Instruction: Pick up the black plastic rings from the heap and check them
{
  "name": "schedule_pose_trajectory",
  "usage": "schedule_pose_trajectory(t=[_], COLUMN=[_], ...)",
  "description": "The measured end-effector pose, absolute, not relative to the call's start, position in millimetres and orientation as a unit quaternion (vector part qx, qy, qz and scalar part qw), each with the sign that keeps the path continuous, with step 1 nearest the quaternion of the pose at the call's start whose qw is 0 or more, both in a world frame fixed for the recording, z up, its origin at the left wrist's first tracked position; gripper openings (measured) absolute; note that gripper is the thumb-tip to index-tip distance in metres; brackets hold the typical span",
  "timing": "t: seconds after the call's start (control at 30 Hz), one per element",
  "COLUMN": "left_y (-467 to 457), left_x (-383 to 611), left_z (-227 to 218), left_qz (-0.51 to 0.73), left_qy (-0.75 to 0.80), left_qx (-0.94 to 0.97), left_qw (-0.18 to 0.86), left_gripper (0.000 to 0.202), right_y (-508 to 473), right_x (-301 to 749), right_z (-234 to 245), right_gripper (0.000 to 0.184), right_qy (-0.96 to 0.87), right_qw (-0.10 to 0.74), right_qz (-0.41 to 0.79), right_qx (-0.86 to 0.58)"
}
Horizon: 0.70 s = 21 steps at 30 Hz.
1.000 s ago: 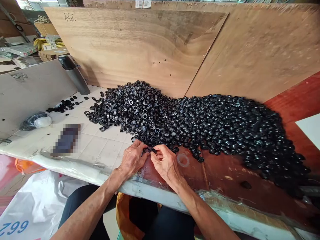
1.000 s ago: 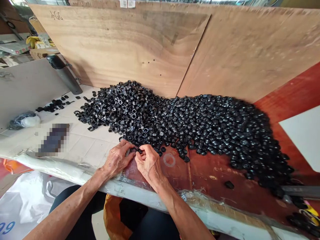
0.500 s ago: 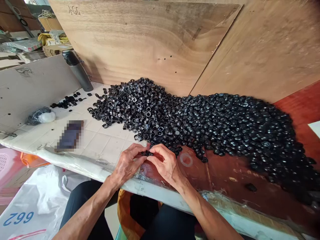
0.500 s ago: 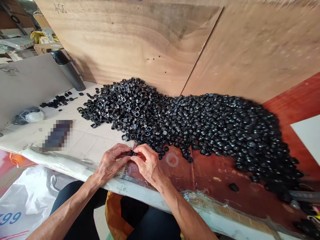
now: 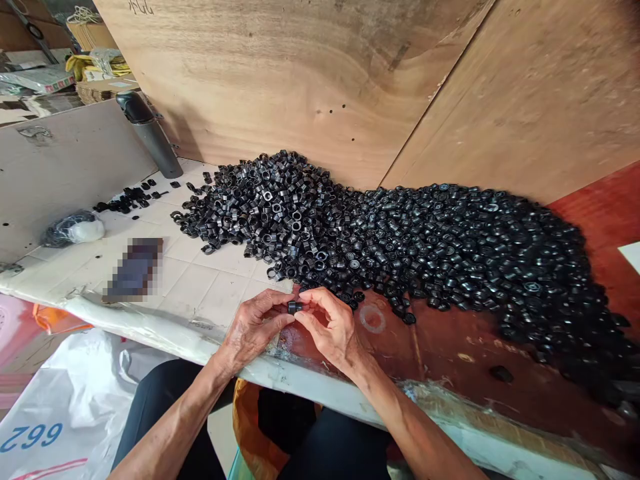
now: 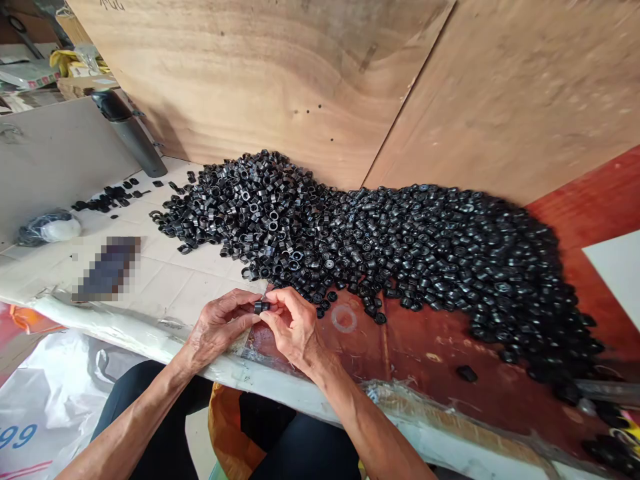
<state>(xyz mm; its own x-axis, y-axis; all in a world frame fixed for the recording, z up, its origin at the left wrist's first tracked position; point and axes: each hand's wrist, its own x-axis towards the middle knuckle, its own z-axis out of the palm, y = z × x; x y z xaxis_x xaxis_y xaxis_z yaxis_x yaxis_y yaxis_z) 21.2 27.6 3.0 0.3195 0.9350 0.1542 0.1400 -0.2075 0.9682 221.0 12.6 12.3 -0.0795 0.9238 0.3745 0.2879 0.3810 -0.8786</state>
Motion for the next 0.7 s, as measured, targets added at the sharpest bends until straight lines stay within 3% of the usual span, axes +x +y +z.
schedule_pose_trajectory(t=[0.17,0.7], left_y=[24,23], left_x=[24,24], left_z=[6,11], left_qz=[0.403,0.394], left_qy=[0.427,0.427], left_qx=[0.609,0.657], left_qw=[0.533,0.481], left_gripper=[0.022,0.022], right_y=[11,11], right_x=[221,224], right_z=[8,6], right_gripper=[0.013,0.015], right_qy=[-0.652,-0.740], right_qw=[0.483,0.428], right_qz=[0.336,0.253], right_qx=[-0.478,-0.454])
